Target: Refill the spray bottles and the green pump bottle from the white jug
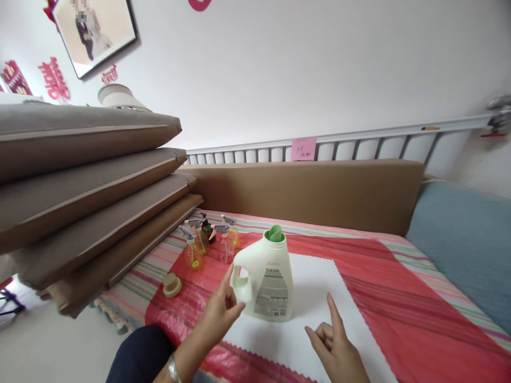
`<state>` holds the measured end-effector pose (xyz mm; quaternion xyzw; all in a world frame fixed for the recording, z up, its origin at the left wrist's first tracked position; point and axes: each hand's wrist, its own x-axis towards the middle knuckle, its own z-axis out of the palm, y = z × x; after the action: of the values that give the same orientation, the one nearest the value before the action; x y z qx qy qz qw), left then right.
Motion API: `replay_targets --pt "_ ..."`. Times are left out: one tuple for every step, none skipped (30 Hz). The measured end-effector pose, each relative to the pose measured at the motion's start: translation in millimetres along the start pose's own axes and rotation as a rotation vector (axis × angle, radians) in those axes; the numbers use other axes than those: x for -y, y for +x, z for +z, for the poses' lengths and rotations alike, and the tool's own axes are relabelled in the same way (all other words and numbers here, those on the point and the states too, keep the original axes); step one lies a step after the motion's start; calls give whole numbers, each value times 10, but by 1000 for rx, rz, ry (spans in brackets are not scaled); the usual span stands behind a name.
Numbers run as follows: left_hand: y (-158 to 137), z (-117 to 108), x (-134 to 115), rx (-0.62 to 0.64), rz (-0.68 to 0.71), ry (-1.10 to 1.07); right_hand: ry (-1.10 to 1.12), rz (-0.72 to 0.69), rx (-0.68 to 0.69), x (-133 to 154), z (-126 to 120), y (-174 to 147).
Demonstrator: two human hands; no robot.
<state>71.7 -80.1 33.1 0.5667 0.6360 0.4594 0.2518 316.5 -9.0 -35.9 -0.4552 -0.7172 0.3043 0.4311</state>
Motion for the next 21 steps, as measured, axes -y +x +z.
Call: replay_targets --pt "-3 2 -3 -2 -1 -4 -4 4 -5 -2 -2 -1" --pt "-4 6 -5 -6 2 -7 -8 7 -5 -6 -7 -2" --pt "-3 12 -4 -9 7 -10 -13 10 0 -11 -15 -4" --pt "1 19 -1 -16 13 -15 -19 12 7 -15 -27 -6" --pt "6 25 5 -31 19 -21 -24 16 18 -18 -42 -6" --pt "13 28 12 -53 24 -27 -29 26 35 -18 -61 -5" --pt "21 29 21 -79 25 -34 -32 43 55 -13 -83 -3" --pt "28 27 29 -105 23 -40 -31 65 75 -1 -106 0" --pt "34 23 38 -128 14 -47 -23 86 95 15 -129 2" --pt "39 17 45 -147 0 -56 -11 105 113 37 -150 5" --pt "43 11 50 -161 -19 -66 3 122 127 61 -167 5" --pt "46 5 53 -173 -43 -78 20 139 134 85 -179 4" --pt "48 1 52 -183 -67 -90 41 159 136 109 -188 1" --pt "51 -3 46 -190 -89 -101 66 188 138 129 -194 -4" --pt "52 -7 33 -190 -109 -109 97 220 138 147 -201 -9" --pt "51 -13 10 -184 -130 -117 132 253 148 163 -211 -13" --pt "45 -23 -24 -170 -148 -127 168 277 172 181 -228 -16" --pt "33 -41 -73 -152 -160 -138 201 285 205 203 -255 -17" --pt "11 -67 -139 -136 -162 -153 230 274 238 232 -294 -17" --pt "-22 -105 -221 -124 -149 -173 258 236 268 269 -347 -18" --pt "-70 -154 -319 -118 -115 -197 286 182 289 315 -412 -21"
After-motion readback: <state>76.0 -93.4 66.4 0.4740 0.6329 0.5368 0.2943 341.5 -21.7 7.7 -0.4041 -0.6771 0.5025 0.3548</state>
